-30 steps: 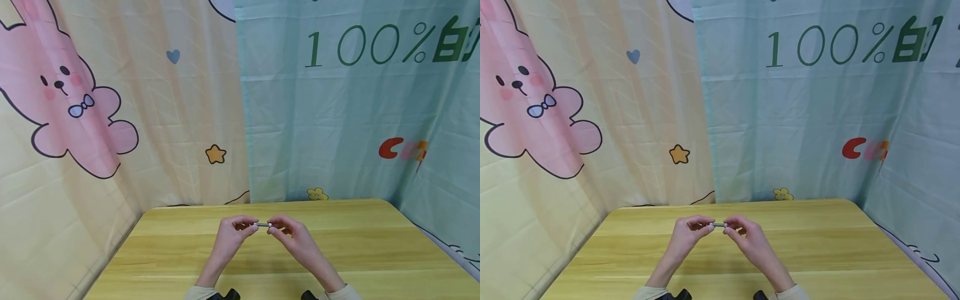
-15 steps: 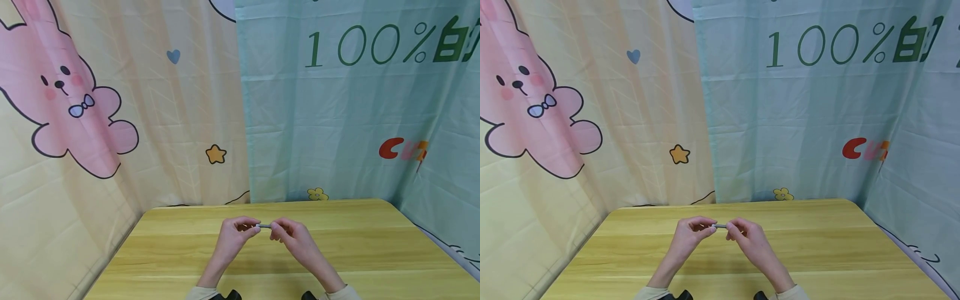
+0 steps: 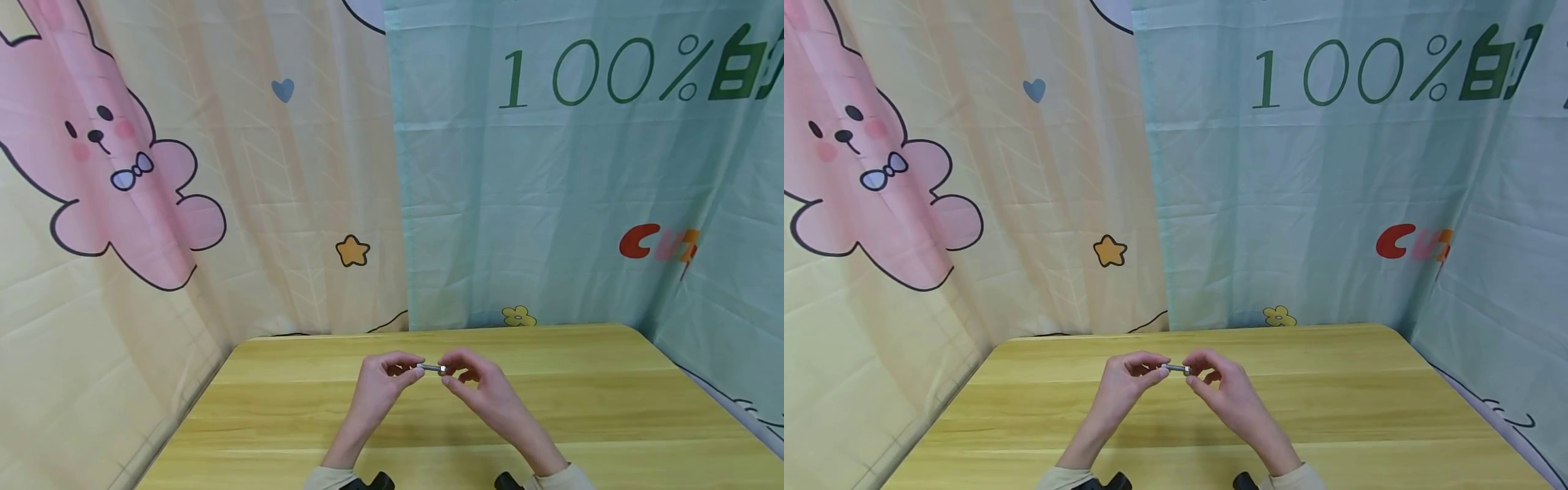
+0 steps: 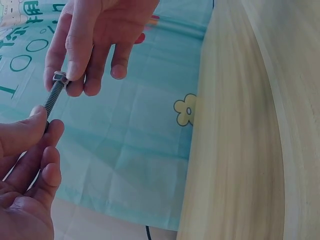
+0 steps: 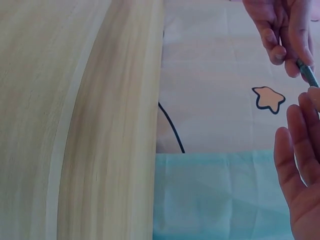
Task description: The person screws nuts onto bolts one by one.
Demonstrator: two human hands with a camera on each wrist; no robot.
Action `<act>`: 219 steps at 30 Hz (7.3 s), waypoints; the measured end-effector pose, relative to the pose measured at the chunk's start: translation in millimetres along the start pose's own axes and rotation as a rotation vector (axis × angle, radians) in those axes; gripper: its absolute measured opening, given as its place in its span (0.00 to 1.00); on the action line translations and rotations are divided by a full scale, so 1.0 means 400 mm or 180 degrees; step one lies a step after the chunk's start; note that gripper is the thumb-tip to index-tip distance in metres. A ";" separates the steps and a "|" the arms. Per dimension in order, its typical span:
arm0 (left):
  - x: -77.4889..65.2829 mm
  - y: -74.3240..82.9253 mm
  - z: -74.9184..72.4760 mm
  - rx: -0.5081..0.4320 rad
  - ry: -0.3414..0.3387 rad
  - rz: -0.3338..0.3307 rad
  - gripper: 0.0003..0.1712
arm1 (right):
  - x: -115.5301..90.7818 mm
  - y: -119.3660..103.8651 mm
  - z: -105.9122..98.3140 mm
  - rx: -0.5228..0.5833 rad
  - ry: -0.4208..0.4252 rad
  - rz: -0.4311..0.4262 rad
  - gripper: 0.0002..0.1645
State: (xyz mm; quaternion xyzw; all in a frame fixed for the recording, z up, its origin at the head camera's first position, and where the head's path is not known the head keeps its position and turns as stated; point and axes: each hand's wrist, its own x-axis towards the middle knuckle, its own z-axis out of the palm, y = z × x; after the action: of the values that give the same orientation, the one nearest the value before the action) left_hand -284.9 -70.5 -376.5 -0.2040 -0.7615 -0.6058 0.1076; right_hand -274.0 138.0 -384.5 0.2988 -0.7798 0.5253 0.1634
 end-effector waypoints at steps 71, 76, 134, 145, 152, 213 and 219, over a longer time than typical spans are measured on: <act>0.000 0.008 0.002 -0.0081 0.0062 -0.0027 0.06 | 0.003 -0.005 0.015 -0.0021 0.0228 0.0278 0.12; 0.004 0.003 0.005 -0.0081 0.0016 -0.0064 0.06 | 0.001 -0.004 0.015 0.0019 0.0208 0.0355 0.08; -0.023 0.093 0.007 -0.0161 -0.0053 -0.0079 0.07 | -0.001 -0.011 0.010 -0.0088 0.0258 0.0750 0.15; -0.024 0.096 0.004 -0.0118 0.0023 -0.0086 0.06 | 0.001 -0.009 0.004 -0.0046 0.0259 0.0218 0.14; -0.024 0.097 0.004 -0.0145 0.0050 -0.0098 0.06 | 0.000 -0.010 0.004 -0.0165 0.0285 0.0273 0.08; -0.020 0.099 0.000 -0.0065 -0.0044 -0.0120 0.06 | 0.006 -0.002 -0.001 0.0012 -0.0063 0.0252 0.15; -0.021 0.099 0.001 -0.0104 -0.0069 -0.0140 0.08 | 0.004 -0.004 -0.001 0.0033 -0.0004 0.0312 0.09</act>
State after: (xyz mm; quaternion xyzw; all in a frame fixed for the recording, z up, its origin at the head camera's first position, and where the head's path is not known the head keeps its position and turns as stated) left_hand -259.9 -64.4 -345.3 -0.1954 -0.7569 -0.6181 0.0826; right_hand -274.3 137.5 -382.3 0.2614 -0.7908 0.5366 0.1354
